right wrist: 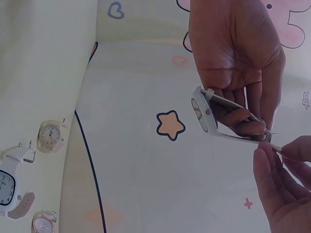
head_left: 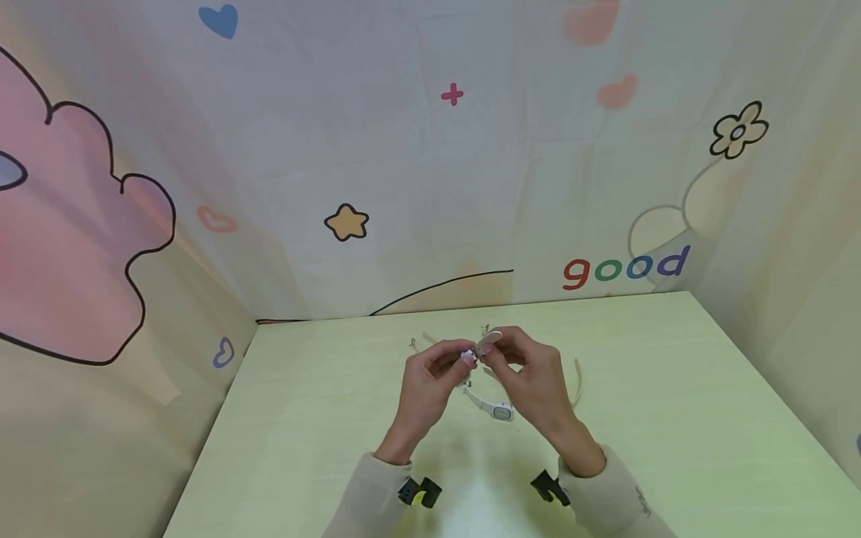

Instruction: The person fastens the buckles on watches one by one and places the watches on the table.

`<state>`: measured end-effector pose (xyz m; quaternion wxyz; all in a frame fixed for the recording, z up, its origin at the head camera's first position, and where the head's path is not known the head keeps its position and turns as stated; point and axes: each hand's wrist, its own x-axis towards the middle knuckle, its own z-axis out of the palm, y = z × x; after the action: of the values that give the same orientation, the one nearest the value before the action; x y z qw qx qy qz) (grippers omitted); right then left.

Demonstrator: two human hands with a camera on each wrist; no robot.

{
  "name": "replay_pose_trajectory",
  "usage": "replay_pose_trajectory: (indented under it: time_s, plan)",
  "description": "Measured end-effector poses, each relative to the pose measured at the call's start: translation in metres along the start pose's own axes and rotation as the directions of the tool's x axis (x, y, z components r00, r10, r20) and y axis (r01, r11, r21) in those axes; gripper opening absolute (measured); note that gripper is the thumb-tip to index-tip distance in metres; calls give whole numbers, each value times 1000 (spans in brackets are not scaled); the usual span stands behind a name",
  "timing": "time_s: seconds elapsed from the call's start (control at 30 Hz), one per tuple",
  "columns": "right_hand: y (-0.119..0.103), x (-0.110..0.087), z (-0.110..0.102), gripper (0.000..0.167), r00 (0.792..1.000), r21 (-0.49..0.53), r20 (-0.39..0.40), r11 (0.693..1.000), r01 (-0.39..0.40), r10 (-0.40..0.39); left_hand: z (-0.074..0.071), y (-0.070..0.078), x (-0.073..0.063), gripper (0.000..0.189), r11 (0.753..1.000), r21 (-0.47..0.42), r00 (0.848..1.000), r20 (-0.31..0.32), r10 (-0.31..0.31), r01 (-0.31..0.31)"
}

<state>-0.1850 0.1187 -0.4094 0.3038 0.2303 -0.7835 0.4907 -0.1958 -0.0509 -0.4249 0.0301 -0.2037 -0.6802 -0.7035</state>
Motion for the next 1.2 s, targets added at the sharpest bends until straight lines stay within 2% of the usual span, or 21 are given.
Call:
replay_pose_trajectory:
  time_s: [0.23, 0.4, 0.67, 1.0, 1.2]
  plan:
    - [-1, -1, 2, 15, 1000, 7, -22, 1000, 7, -7, 3, 2, 1, 19, 1000, 12, 998, -68, 12, -11]
    - [-1, -1, 3, 14, 1000, -19, -25, 1000, 1, -2, 4, 2, 0, 18, 1000, 22, 995, -94, 9, -7]
    - [0, -4, 4, 15, 1000, -35, -17, 999, 1, -2, 3, 0, -1, 17, 1000, 28, 996, -87, -6, 8]
    - [1, -3, 5, 15, 999, -27, -9, 999, 40, -40, 0, -2, 0, 14, 998, 53, 995, -92, 22, -17]
    - [4, -4, 2, 14, 999, 17, 41, 1000, -25, 24, -2, 0, 1, 15, 1000, 2, 997, -78, 0, 0]
